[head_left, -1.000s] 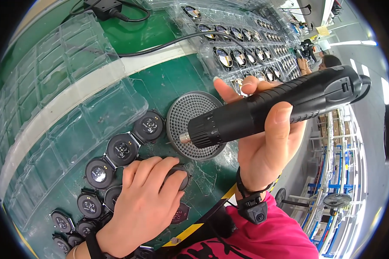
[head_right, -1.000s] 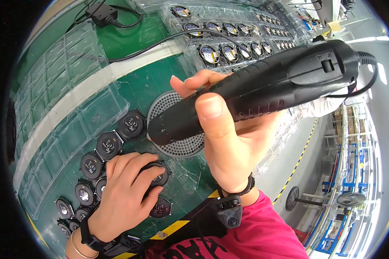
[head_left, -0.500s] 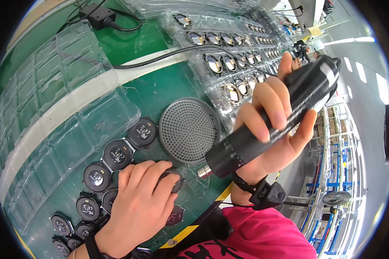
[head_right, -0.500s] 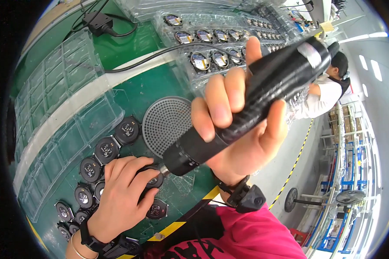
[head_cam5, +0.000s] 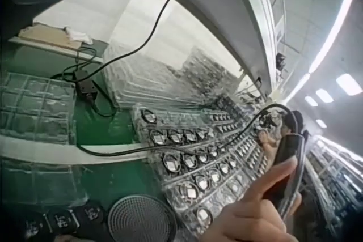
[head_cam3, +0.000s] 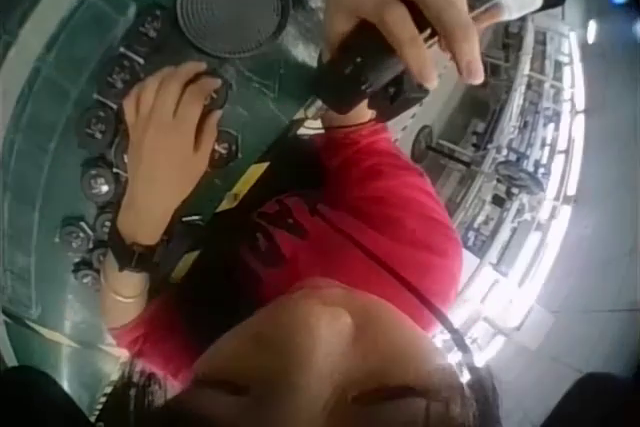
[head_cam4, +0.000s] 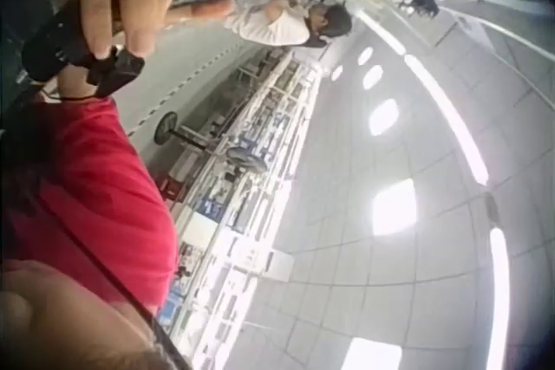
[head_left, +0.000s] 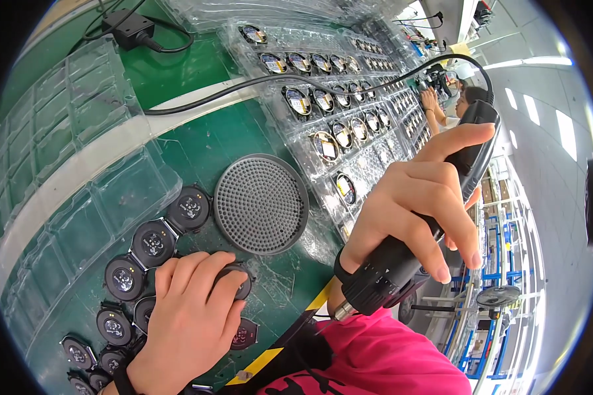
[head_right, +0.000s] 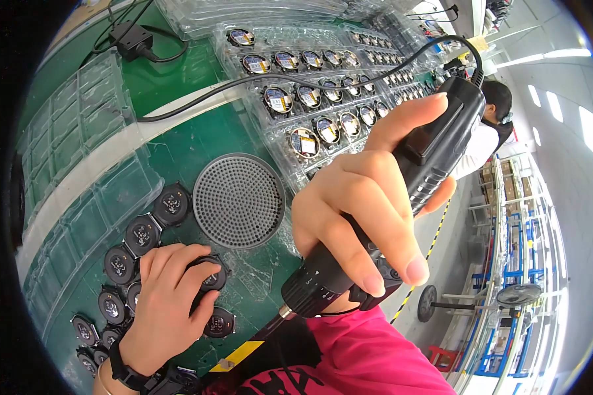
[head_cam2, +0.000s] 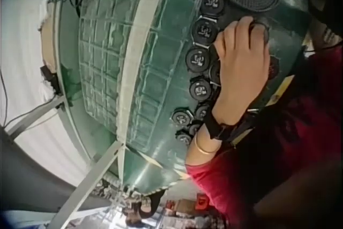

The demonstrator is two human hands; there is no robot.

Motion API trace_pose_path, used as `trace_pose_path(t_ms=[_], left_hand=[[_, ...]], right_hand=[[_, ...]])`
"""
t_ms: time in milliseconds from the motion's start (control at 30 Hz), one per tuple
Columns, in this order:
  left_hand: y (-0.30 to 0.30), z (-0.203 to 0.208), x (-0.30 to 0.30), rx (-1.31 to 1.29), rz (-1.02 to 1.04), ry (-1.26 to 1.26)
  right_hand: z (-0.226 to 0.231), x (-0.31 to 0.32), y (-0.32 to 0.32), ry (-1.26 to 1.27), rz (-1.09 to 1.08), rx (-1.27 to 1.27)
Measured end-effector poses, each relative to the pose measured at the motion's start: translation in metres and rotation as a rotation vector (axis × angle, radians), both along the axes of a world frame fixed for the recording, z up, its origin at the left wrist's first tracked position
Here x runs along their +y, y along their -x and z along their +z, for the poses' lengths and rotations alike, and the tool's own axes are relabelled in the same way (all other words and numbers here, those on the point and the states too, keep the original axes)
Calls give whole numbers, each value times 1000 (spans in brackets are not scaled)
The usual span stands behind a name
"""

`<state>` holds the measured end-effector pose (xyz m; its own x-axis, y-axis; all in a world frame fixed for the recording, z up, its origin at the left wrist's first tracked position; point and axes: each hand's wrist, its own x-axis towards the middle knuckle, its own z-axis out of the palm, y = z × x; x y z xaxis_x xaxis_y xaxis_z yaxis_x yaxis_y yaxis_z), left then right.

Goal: Assembling small electronic parts by placing circular mesh components into slots and securing them using an electric screwdriver.

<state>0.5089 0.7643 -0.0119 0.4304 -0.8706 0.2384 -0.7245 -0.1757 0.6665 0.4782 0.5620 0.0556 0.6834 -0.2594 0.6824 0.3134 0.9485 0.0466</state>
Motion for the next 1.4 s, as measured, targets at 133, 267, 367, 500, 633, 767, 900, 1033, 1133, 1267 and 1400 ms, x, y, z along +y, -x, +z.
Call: trace_pose_path(t_ms=[133, 267, 367, 500, 633, 767, 900, 1033, 1133, 1267, 1400], left_hand=[[0, 0, -1, -3, -3, 0], [-2, 2, -1, 14, -4, 0], [-3, 14, -2, 111, 19, 103], [9, 37, -11, 419, -51, 200], [23, 42, -14, 831, -77, 150], [29, 26, -12, 1026, -152, 204], [35, 13, -12, 1202, -240, 165], [42, 12, -17, 1325, -238, 284], [37, 16, -15, 1336, -239, 277], [25, 23, -13, 1083, -212, 165], [6, 18, -4, 562, 21, 240]], right_hand=[[0, 0, 1, -28, 25, -20], [-1, -3, 2, 17, 34, -9], [-5, -4, 2, 103, 16, 10], [-9, 3, 0, 294, -4, 37], [-18, 21, 0, 404, 86, 73], [-25, 35, 1, 447, 225, 151], [-28, 42, 2, 423, 402, 194], [-32, 43, 0, 372, 490, 198], [-33, 44, -1, 385, 486, 205], [-23, 35, -3, 425, 452, 214], [-8, 5, -1, 735, 41, 104]])
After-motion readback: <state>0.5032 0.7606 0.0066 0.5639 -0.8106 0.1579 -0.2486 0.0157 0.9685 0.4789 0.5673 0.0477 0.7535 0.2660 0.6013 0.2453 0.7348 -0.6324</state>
